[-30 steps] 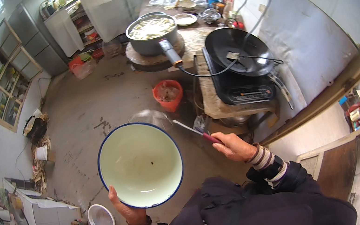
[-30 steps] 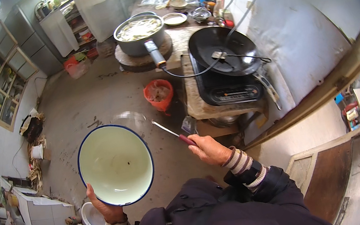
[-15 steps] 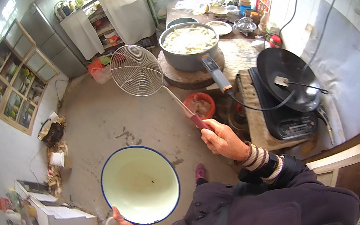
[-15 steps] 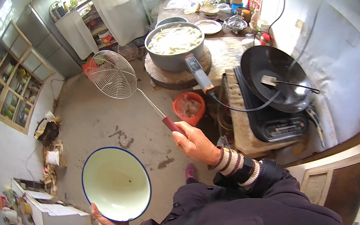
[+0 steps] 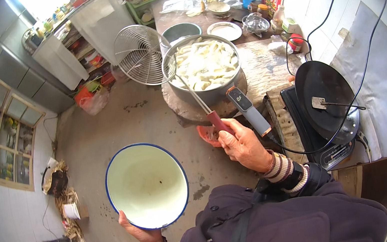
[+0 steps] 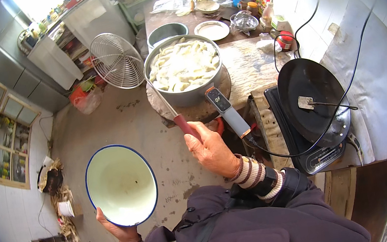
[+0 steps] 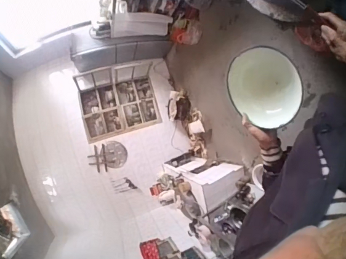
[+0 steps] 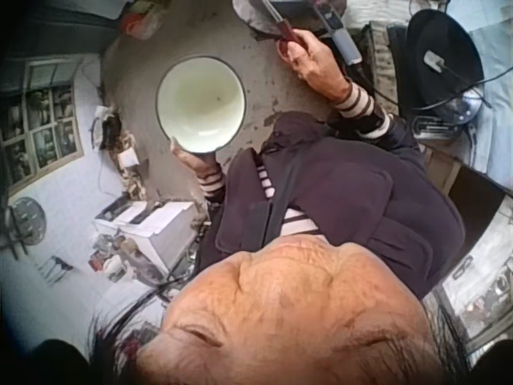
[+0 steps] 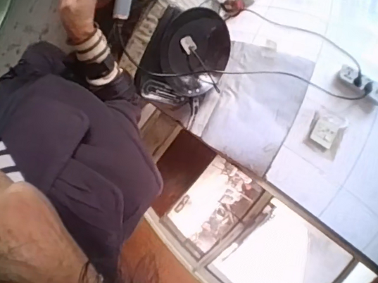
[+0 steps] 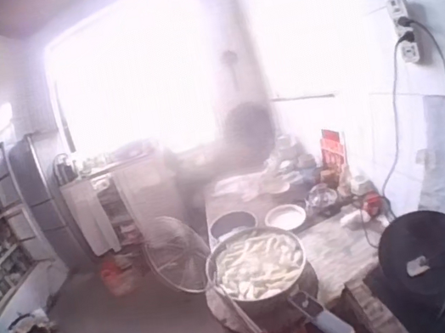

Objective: The person stirs dumplings in a large pot of boiling water using a wooden spatula, then uses a wire skimmer to lift dumplings from the pot and place them into a bowl. The person briefly walks to another room and returns before covering the pot with a lid.

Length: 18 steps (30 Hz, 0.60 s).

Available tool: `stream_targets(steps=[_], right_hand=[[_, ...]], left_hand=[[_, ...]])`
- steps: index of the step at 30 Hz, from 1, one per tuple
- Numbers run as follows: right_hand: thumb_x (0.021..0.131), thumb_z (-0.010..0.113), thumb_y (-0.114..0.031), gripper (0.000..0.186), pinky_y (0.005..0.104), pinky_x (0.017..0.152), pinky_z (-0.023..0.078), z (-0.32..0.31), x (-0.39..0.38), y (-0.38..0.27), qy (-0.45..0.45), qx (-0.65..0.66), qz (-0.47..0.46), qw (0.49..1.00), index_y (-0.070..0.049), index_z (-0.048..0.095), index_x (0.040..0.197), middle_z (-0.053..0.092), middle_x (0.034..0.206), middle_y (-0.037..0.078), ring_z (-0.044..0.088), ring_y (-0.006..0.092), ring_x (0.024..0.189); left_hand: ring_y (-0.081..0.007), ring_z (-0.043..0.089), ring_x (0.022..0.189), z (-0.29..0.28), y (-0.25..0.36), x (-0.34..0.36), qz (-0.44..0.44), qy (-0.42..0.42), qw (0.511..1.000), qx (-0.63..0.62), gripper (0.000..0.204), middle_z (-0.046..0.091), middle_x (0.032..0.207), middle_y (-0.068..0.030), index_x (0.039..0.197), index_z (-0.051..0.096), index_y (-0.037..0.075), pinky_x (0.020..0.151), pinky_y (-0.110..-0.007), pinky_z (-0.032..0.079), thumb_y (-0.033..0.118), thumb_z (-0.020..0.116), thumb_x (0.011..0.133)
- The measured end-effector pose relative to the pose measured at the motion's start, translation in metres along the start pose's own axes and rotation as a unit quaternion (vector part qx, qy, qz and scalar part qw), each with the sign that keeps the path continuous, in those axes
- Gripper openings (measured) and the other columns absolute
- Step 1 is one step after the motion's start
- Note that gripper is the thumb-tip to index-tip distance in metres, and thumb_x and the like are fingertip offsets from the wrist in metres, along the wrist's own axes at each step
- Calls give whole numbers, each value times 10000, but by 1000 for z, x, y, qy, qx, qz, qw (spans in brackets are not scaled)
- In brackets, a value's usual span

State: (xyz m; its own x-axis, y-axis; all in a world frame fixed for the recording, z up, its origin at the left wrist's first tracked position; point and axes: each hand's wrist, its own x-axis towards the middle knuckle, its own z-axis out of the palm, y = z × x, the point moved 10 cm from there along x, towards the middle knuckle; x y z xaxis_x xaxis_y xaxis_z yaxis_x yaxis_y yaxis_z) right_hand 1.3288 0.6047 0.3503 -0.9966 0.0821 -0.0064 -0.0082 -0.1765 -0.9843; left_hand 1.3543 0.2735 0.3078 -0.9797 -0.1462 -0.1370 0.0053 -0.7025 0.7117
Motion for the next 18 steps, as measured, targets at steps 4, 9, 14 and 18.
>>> stream_targets(steps=[4, 9, 14, 18], right_hand=[[977, 479, -175, 333, 157, 454, 322, -26, 12, -6, 71, -20, -17, 997, -40, 417, 1275, 470, 770, -27, 386, 15, 557], [980, 474, -185, 340, 156, 443, 310, -61, 17, -7, 188, -15, -22, 982, -52, 403, 1284, 461, 763, -20, 366, 8, 536], [977, 485, -206, 336, 149, 427, 296, -73, 22, -10, 311, -82, -43, 946, -45, 428, 1266, 454, 749, -37, 352, -5, 527], [973, 495, -211, 317, 148, 427, 290, -63, 30, -13, 397, -163, -38, 902, -50, 461, 1244, 451, 736, -48, 341, -7, 524]], left_hand=[[-232, 557, 1075, 17, -7, 59, -40, -35, 999, -9, 448, 573, 1192, -67, 1215, 521, 58, 926, -403, 461, 392, 432, 930], [-251, 556, 1083, 43, -27, 143, -86, -83, 993, -12, 520, 555, 1211, -104, 1272, 459, 34, 900, -414, 479, 404, 458, 907], [-250, 547, 1094, 83, -43, 239, -133, -162, 978, 2, 520, 552, 1217, -105, 1262, 463, 14, 927, -399, 453, 397, 466, 909], [-244, 546, 1094, 115, -52, 303, -181, -238, 954, 0, 525, 556, 1210, -110, 1272, 457, 11, 918, -385, 456, 401, 446, 920]])
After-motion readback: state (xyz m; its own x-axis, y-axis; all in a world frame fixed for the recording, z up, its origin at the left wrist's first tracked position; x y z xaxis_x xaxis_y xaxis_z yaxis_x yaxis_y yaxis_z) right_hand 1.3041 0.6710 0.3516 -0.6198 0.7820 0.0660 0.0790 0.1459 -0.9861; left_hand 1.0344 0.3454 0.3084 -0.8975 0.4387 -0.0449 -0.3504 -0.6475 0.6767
